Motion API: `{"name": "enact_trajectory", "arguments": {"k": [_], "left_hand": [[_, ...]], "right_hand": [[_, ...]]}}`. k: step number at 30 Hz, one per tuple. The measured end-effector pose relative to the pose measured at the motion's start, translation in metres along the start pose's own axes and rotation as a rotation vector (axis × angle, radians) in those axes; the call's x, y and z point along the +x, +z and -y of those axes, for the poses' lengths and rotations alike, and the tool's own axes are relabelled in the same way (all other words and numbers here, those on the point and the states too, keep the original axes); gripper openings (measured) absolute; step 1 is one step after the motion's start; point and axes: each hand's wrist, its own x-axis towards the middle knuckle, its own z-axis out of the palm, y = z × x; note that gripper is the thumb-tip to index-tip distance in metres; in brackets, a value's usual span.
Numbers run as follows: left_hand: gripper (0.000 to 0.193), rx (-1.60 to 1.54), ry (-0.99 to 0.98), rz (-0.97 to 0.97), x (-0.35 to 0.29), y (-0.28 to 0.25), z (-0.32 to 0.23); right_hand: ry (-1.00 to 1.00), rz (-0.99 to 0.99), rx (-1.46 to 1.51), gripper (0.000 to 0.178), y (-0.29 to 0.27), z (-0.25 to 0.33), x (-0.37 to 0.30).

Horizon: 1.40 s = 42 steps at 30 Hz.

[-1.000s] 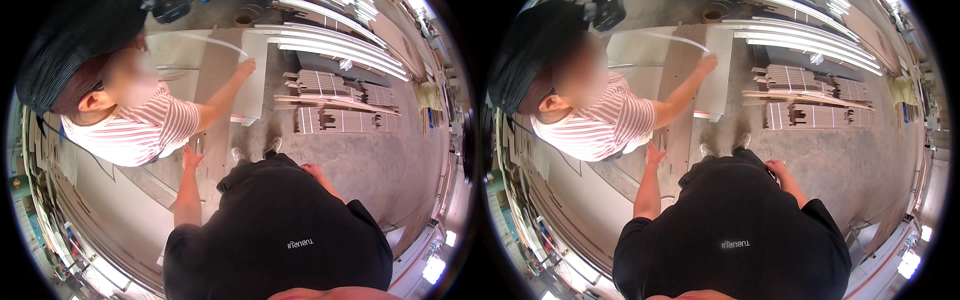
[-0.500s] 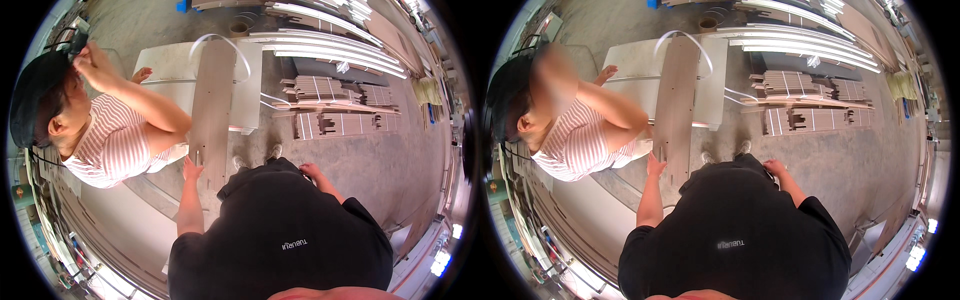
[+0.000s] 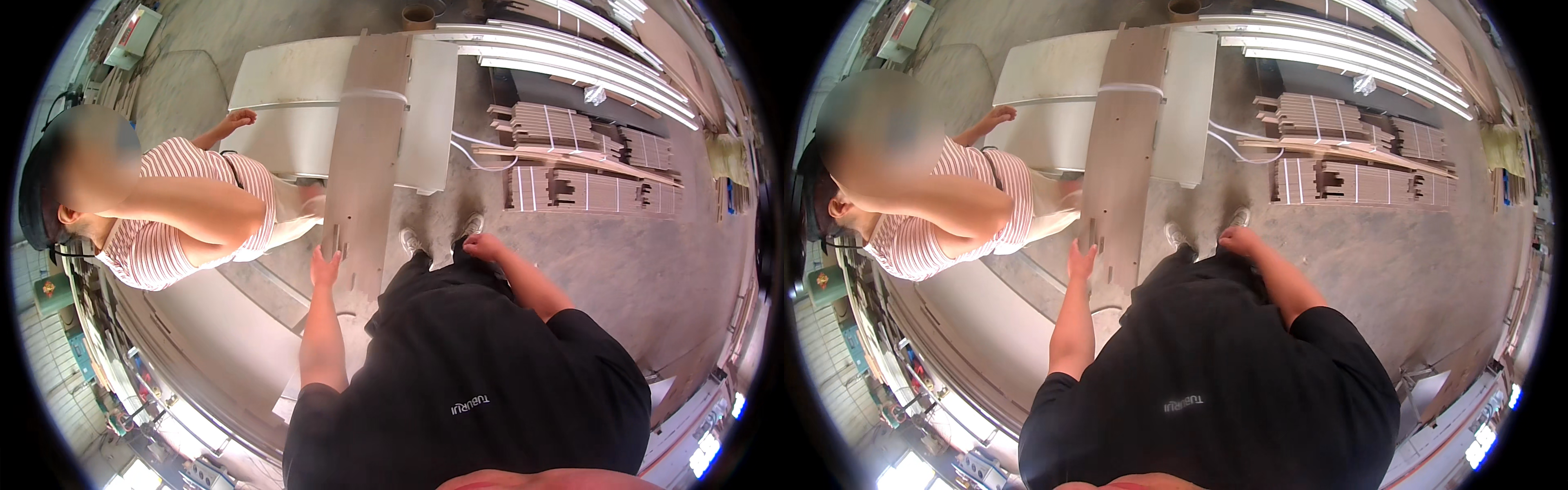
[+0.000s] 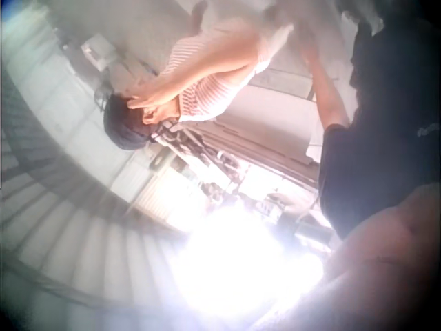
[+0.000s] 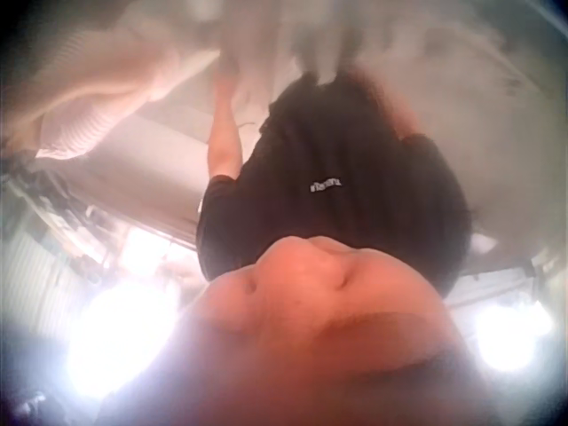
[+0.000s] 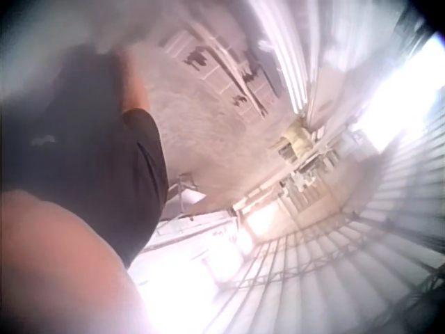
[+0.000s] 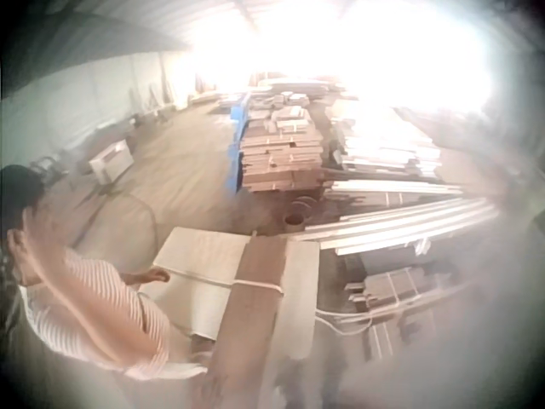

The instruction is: The person and a colleague handle long wooden planks in a workshop. They lift, carry, and place the planks onto a workbench and a stack on the floor. The person also picks up and moves a large white sheet.

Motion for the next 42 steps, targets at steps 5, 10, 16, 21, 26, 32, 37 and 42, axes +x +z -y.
{"name": "enact_trajectory", "arguments": {"k": [5, 10, 16, 21, 26, 32, 37, 42], "left_hand": [[0.061, -0.358, -0.091, 0.053, -0.013, 0.015, 0.04], [0.055, -0.767, -0.434, -0.009, -0.031, 0.025, 0.033], [0.064, -0.754, -0.457, 0.123, -0.015, 0.022, 0.031], [0.061, -0.723, -0.428, 0.18, -0.004, 0.018, 0.048], [0.069, -0.438, -0.22, 0.176, 0.022, 0.02, 0.042], [0.072, -0.188, -0.056, 0.277, 0.039, 0.002, 0.025], [0.069, -0.379, -0.106, 0.303, 0.038, 0.014, 0.043], [0.063, -0.767, -0.363, 0.434, 0.042, 0.014, 0.035]], "right_hand": [[-0.018, 0.155, 0.077, 0.034, 0.012, 0.065, 0.027], [-0.063, 0.306, 0.175, 0.04, 0.043, 0.102, 0.062], [0.077, 0.514, 0.295, 0.079, 0.087, 0.132, 0.11], [0.194, 0.555, 0.616, 0.092, 0.113, 0.171, 0.109], [0.205, 0.576, 0.769, 0.084, 0.123, 0.192, 0.111], [0.298, 0.568, 1.086, 0.055, 0.142, 0.186, 0.119], [0.255, 0.559, 1.179, 0.059, 0.144, 0.186, 0.123], [0.246, 0.565, 1.336, 0.06, 0.148, 0.185, 0.131]]}}
